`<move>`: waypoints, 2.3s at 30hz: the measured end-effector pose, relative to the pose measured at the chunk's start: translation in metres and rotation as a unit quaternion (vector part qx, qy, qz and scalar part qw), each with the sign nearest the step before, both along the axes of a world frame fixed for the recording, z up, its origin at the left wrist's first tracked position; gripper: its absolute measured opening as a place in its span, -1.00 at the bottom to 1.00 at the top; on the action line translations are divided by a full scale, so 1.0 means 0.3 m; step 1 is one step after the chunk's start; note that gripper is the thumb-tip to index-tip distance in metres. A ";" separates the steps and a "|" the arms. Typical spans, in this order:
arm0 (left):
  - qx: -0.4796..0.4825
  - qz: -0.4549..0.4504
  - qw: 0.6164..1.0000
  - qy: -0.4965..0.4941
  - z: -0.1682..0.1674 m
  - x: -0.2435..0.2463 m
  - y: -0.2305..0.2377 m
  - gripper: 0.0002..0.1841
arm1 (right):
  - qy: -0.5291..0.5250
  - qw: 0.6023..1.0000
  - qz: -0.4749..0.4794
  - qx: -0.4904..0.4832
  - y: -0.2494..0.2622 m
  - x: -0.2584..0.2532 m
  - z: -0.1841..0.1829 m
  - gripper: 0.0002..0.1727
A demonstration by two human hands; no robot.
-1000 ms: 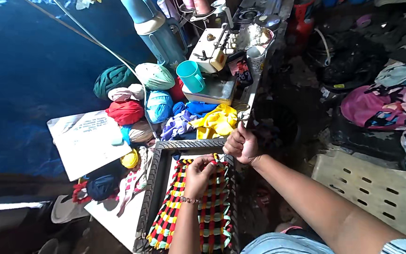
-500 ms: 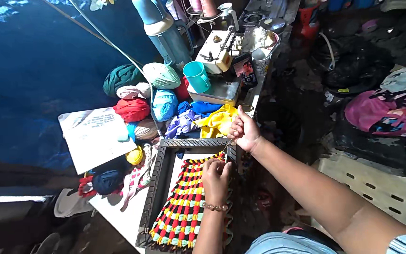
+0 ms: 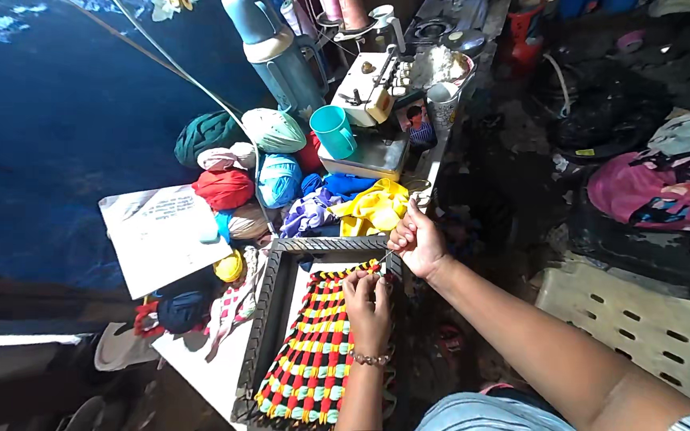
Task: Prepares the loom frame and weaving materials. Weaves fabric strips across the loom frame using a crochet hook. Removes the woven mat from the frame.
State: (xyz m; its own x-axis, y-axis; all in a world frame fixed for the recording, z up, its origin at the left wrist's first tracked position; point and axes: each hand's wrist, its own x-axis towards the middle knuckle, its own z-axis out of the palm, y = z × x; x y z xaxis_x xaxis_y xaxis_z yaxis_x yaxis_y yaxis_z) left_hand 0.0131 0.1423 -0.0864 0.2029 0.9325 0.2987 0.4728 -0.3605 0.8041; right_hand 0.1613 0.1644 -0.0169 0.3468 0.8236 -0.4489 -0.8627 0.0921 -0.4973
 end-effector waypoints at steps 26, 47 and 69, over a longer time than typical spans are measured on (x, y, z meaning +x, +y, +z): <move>-0.074 -0.244 0.945 0.204 0.096 -0.037 0.211 -0.76 | -0.066 0.987 0.088 0.120 0.019 0.036 0.059 -0.33; -0.100 -0.204 0.973 0.049 0.106 -0.055 0.174 -0.81 | -0.139 0.982 0.094 0.084 0.044 0.078 0.058 -0.36; 0.209 -0.107 0.966 0.106 -0.004 -0.046 0.061 -0.84 | -0.404 0.910 0.072 -0.065 0.087 0.028 0.056 -0.70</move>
State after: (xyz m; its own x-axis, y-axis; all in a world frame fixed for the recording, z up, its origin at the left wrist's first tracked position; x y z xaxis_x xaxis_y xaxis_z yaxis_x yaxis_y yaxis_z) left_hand -0.0008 0.1605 -0.0876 0.4753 0.6696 0.5707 0.4897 -0.7402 0.4607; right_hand 0.1697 0.1907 -0.0002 0.5002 0.8443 -0.1923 -0.2088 -0.0979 -0.9730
